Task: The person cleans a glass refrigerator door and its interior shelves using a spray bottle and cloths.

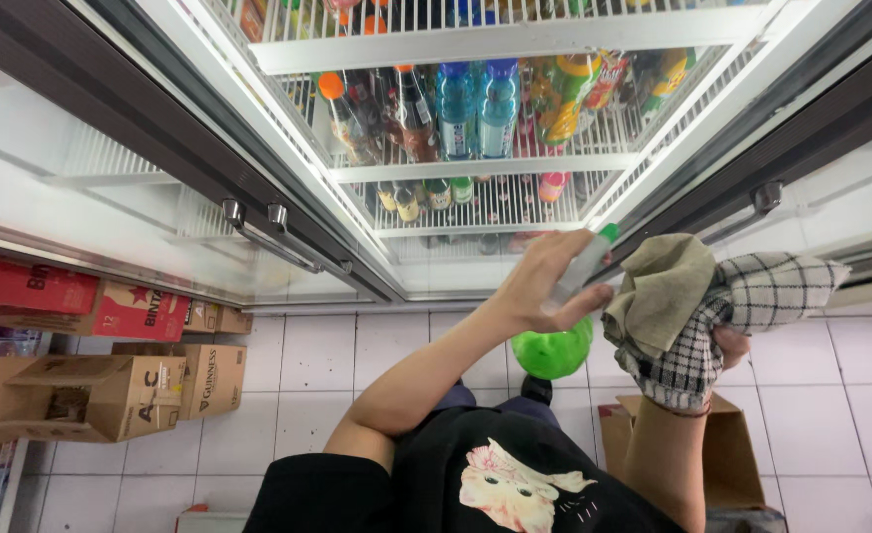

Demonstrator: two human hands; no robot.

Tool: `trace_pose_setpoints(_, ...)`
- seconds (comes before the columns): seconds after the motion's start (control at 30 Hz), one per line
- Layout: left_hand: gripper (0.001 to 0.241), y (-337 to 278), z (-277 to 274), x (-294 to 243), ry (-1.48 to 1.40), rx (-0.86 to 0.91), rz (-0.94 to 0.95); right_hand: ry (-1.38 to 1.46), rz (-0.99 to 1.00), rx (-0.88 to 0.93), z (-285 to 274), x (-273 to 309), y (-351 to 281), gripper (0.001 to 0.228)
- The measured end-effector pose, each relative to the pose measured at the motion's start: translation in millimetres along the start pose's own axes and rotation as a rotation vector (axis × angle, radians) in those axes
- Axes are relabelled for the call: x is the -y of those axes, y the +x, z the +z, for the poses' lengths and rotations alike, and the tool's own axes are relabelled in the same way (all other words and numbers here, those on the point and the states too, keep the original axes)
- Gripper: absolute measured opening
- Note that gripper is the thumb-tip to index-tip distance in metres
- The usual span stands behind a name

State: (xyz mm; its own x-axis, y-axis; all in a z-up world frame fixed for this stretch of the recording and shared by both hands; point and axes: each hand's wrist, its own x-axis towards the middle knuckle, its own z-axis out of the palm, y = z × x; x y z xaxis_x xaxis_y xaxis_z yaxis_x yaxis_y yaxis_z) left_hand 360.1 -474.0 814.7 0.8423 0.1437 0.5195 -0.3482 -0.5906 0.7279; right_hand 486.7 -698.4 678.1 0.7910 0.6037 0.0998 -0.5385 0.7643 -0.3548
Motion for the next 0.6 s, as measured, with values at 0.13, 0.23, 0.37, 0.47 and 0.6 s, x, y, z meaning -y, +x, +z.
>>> trace_pose_setpoints(0.13,0.038,-42.6,-29.5,16.8,0.057,-0.104,0.021,-0.001,0.019,-0.029,2.1,-22.4,-11.8,0.065)
trace_pose_setpoints(0.23,0.039,-74.8,-61.2,25.6,0.087,-0.175,-0.127,0.002,0.03,-0.036,5.1,-38.4,-13.9,0.064)
trace_pose_setpoints(0.37,0.033,-109.2,-96.8,35.0,0.168,-0.305,-0.226,0.019,0.024,-0.034,7.8,-54.5,-11.2,0.064)
trace_pose_setpoints(0.47,0.035,-132.7,-108.6,44.3,0.155,-0.335,-0.295,0.025,0.024,-0.049,6.3,-62.1,-18.7,0.064)
trace_pose_setpoints(0.6,0.036,-147.7,-98.7,63.4,0.196,-0.231,-0.317,0.022,0.019,-0.062,2.0,-62.6,-29.1,0.064)
